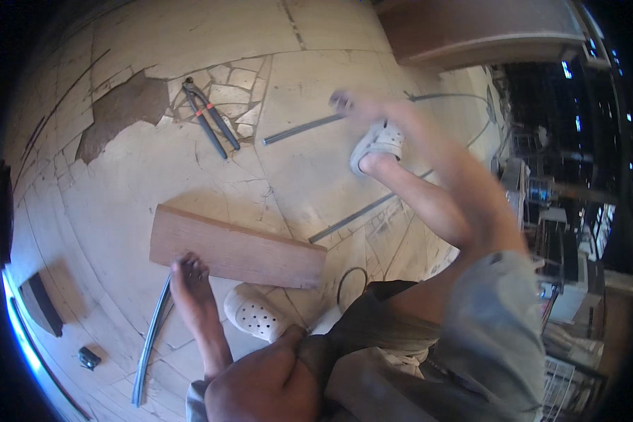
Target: The person marks a metal rod with a pencil while using a wood block for alignment, then cuts the rod with an angle grinder. The person also uses pliers to handle or bend the metal pieces.
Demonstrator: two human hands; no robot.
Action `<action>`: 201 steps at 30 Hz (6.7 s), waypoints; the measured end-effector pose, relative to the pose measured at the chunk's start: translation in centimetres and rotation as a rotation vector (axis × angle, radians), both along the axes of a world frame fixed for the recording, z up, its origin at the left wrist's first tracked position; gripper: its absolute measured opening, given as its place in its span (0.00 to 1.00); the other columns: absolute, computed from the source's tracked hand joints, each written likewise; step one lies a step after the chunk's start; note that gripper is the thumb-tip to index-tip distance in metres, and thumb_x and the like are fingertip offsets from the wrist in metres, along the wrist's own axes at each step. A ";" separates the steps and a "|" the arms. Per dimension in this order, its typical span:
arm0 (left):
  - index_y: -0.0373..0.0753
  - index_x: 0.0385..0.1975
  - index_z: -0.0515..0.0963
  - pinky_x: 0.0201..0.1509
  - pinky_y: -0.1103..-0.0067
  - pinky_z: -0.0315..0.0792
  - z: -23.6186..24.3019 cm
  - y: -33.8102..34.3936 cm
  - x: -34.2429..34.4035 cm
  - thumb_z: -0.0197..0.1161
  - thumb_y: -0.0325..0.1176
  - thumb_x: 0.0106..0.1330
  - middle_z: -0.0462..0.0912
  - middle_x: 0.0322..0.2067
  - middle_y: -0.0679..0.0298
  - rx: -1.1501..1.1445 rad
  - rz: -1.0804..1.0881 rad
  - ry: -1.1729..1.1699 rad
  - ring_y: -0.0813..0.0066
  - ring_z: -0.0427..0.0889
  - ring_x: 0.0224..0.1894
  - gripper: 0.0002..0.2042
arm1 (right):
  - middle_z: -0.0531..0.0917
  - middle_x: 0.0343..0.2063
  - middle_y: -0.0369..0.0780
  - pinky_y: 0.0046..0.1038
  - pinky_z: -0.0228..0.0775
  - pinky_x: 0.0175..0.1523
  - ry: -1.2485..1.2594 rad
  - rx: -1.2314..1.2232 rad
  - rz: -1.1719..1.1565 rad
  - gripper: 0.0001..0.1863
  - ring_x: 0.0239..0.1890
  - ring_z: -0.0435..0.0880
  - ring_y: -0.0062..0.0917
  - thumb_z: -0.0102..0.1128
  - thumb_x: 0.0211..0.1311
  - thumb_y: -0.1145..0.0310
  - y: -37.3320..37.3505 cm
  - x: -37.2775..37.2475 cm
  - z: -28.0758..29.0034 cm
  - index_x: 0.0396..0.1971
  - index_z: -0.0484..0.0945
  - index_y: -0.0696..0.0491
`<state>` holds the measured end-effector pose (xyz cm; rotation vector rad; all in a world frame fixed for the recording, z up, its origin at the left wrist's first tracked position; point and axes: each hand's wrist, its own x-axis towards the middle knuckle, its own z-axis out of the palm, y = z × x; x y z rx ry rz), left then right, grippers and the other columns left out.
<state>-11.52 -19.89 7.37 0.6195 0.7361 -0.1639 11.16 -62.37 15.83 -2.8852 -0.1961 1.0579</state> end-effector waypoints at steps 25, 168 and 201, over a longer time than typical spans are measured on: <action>0.36 0.68 0.54 0.72 0.55 0.51 -0.3 -1.2 2.4 0.77 0.45 0.45 0.53 0.68 0.43 1.420 -1.570 -0.928 0.42 0.50 0.71 0.51 | 0.73 0.57 0.42 0.39 0.65 0.64 -0.312 -0.190 -0.019 0.22 0.64 0.69 0.33 0.58 0.56 0.70 -0.8 -34.3 -18.6 0.53 0.72 0.51; 0.31 0.53 0.76 0.54 0.71 0.71 -6.7 -20.2 10.1 0.63 0.55 0.62 0.82 0.46 0.52 1.138 -0.998 -0.396 0.61 0.79 0.49 0.31 | 0.74 0.54 0.50 0.45 0.60 0.67 -0.264 0.233 -0.113 0.27 0.56 0.76 0.41 0.67 0.52 0.65 -10.2 -32.2 -8.3 0.54 0.72 0.53; 0.26 0.38 0.76 0.48 0.58 0.73 -7.4 -40.8 -2.4 0.49 0.48 0.72 0.80 0.36 0.35 1.004 -1.928 -0.831 0.37 0.79 0.43 0.24 | 0.60 0.66 0.51 0.55 0.53 0.65 -0.533 -0.159 -0.804 0.60 0.66 0.60 0.49 0.72 0.38 0.39 -17.1 -43.5 -15.2 0.71 0.51 0.45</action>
